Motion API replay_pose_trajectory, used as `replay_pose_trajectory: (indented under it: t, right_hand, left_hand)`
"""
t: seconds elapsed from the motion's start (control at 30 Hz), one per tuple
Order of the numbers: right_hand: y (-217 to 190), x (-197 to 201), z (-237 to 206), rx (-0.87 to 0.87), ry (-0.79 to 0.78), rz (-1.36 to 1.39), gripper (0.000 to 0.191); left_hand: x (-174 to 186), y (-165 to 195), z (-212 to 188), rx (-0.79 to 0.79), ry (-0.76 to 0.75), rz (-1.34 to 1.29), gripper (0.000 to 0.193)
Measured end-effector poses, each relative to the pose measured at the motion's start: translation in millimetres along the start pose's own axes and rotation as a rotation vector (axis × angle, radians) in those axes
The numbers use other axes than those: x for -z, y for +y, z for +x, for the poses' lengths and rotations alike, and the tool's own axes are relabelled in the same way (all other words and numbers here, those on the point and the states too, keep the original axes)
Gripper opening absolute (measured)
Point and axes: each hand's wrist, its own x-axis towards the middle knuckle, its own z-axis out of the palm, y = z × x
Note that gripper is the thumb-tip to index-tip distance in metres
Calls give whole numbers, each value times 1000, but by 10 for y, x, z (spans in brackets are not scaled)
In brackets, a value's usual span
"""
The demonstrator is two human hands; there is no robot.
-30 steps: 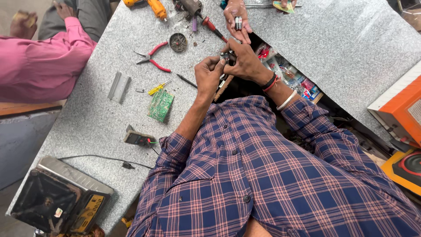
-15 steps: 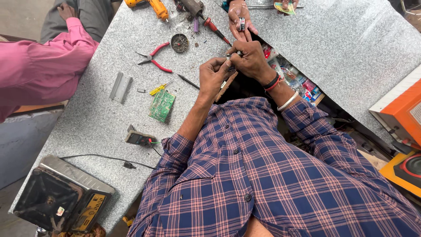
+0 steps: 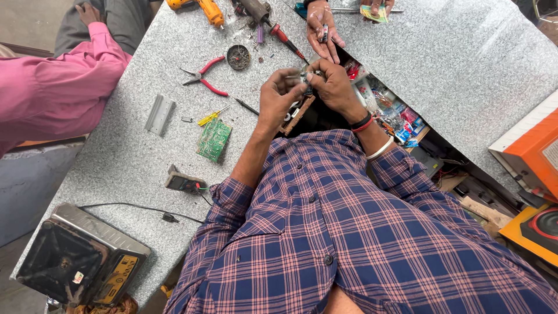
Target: The person tests a green circuit board with a multimeter at a workbench, then opens a battery pack, removes and sorts small cylindrical cells and components, and handles parts from a drawer. They pass small parts to a coworker and finally hold up the circuit board to view it.
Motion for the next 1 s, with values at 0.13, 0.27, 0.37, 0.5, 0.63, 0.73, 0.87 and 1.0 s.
replay_pose_trajectory:
  t: [0.13,0.27,0.37,0.5,0.63,0.73,0.87,1.0]
  right_hand:
    - [-108,-53,-17,101,-57,-21,37]
    - [-200,-120,-20,174,-26,1,41]
    - [-212,-168,-28,147,-10,26,39]
    - [-167,-267,-51,96,6,138,37]
    - [-91,-327,-51,69,43,159,37]
    - [-29,-333,-35,26,37,242,38]
    - [45,-289,5,6,42,256,38]
    - [68,-189,47,-72,2,317,36]
  left_hand:
    - [3,49,17,-81,-20,165,24]
    - [-12,34,-11,-147,-34,72,24]
    - [-5,-1,-38,-180,-86,-72,24]
    - [33,-51,-56,-124,-99,-176,27]
    - [72,-87,-26,-114,-119,-195,27]
    - [81,-92,7,-52,-117,-228,28]
    - [30,-64,38,-8,-95,-271,28]
    - [-4,3,67,62,-31,-150,30]
